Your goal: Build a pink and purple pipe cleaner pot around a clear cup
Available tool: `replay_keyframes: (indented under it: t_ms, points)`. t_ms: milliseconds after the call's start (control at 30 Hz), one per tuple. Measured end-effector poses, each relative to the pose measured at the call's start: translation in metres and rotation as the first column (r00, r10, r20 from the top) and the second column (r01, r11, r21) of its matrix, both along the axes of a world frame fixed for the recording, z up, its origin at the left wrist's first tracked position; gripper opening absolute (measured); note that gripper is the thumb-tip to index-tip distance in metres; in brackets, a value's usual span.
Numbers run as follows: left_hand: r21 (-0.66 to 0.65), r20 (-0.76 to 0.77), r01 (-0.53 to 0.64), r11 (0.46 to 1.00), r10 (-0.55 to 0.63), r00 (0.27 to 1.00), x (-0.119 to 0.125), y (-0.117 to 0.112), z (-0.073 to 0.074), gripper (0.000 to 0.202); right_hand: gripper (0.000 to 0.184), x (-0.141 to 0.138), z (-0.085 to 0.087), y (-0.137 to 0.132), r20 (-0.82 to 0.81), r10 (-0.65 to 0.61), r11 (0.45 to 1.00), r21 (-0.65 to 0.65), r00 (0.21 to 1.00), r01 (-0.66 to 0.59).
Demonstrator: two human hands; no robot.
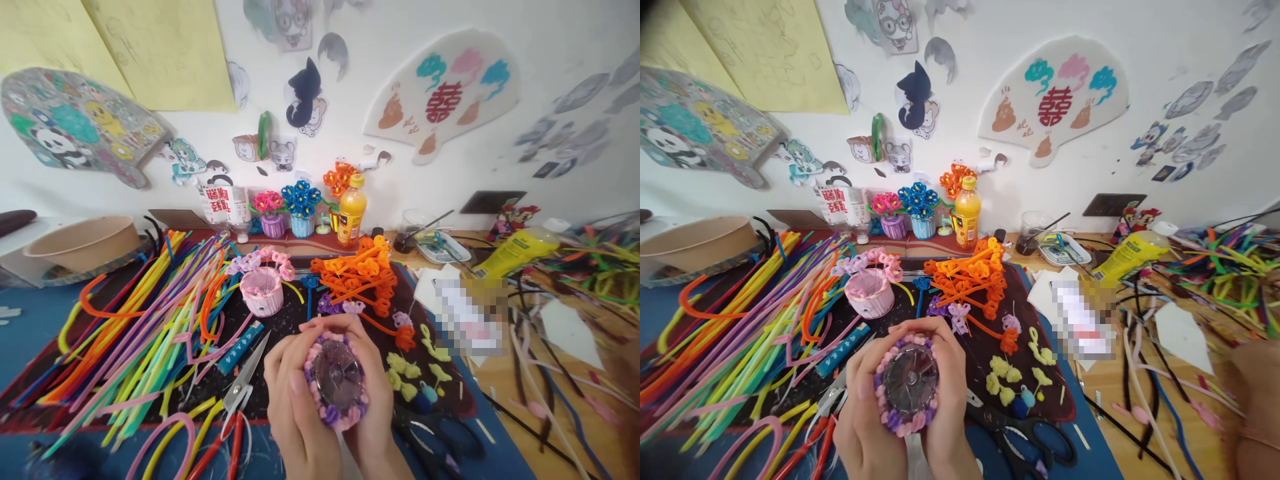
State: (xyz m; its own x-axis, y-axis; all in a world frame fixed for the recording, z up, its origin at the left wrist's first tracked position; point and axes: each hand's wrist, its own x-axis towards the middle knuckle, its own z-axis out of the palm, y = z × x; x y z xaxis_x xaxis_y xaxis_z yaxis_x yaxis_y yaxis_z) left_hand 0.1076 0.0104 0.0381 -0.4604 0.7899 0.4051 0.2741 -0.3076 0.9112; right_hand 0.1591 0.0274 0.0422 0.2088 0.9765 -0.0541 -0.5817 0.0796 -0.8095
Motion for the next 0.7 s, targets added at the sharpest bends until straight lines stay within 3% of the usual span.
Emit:
replay_keyframes:
  t_ms: [100, 167, 333, 500, 700]
  points:
    - [-0.046, 0.044, 0.062, 0.997, -0.060, 0.997, 0.001, 0.000, 0.007, 0.041, 0.028, 0.003, -0.003, 0.000, 0.148, -0.108, 0.993, -0.022, 0.983, 0.112]
    - [-0.144, 0.150, 0.108, 0.984, -0.086, 0.985, 0.003, 0.000, 0.012, 0.042, 0.028, 0.003, -0.003, 0.000, 0.234, -0.186, 0.981, -0.008, 0.954, 0.193]
    - [-0.323, 0.267, 0.115, 0.939, -0.026, 0.963, 0.010, 0.000, 0.019, 0.046, 0.028, -0.003, -0.006, -0.001, 0.292, -0.276, 0.960, 0.030, 0.916, 0.280]
    - [-0.262, 0.178, 0.032, 0.965, 0.016, 0.984, 0.008, 0.001, 0.017, 0.047, 0.036, -0.009, -0.023, -0.003, 0.300, -0.223, 0.975, 0.068, 0.928, 0.213]
    - [-0.170, 0.191, 0.073, 0.983, -0.040, 0.981, 0.005, 0.003, 0.014, 0.044, 0.034, -0.008, -0.027, -0.003, 0.347, -0.261, 0.963, 0.158, 0.901, 0.218]
